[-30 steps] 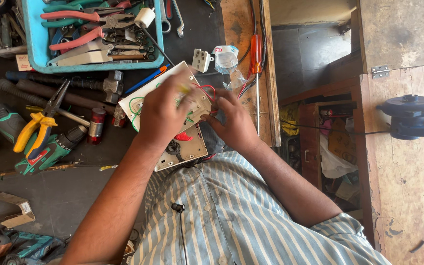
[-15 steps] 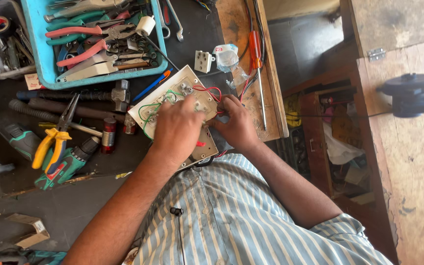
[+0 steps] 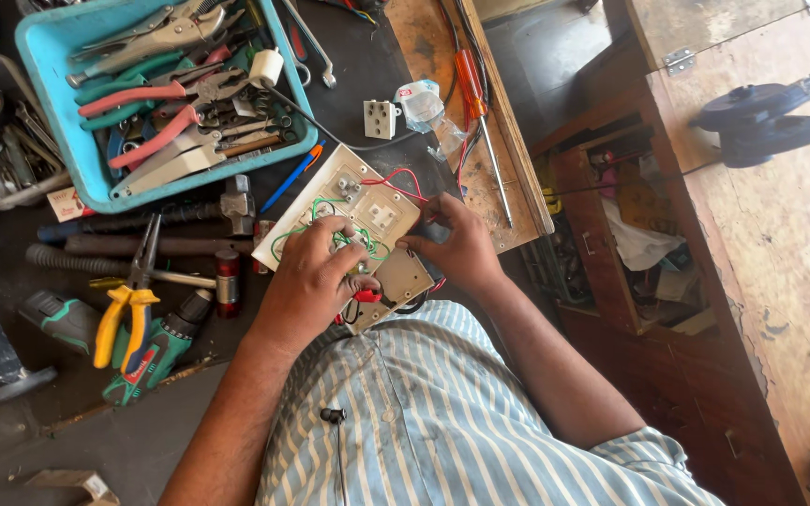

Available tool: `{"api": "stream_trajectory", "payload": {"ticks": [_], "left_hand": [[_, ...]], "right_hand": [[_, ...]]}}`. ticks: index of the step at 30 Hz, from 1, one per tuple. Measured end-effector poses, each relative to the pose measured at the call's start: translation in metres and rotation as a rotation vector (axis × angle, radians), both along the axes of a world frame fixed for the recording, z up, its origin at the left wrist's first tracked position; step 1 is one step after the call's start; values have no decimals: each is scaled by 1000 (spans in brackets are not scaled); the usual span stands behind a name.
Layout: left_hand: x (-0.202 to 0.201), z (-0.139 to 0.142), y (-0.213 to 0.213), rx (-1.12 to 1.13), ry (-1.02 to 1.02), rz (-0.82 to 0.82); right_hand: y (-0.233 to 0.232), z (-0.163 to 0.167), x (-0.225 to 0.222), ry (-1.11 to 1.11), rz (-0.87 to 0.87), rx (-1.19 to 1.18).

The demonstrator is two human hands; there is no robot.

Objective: The person wires an electrical switchboard at a workbench, connecting green and red wires to the terminals of a white socket panel and fitting components into its back casing. They briefly reach under the bench for a part, then press the front plate onto the board and test the switches and sockets by hand.

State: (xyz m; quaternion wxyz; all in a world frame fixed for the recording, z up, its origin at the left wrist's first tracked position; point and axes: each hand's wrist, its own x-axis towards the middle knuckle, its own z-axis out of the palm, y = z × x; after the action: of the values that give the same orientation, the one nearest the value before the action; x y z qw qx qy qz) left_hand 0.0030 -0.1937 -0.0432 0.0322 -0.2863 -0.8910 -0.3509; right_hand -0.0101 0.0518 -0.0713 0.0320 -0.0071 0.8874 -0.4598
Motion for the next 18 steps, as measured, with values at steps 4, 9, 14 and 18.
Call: {"api": "stream_trajectory", "payload": {"ticks": [4, 9, 14, 18], "left_hand": [[-3, 7, -15, 37, -27, 39], [-7, 12, -14, 121, -103, 79], [-13, 22, -18, 138, 10, 47], [-23, 29, -17, 335, -23, 163]], "right_hand": [[-4, -3, 5, -59, 6, -187], [-19, -7, 4, -163, -131, -426], [-26, -5, 0, -231, -171, -557], [-22, 1, -14, -393, -123, -410]]}}
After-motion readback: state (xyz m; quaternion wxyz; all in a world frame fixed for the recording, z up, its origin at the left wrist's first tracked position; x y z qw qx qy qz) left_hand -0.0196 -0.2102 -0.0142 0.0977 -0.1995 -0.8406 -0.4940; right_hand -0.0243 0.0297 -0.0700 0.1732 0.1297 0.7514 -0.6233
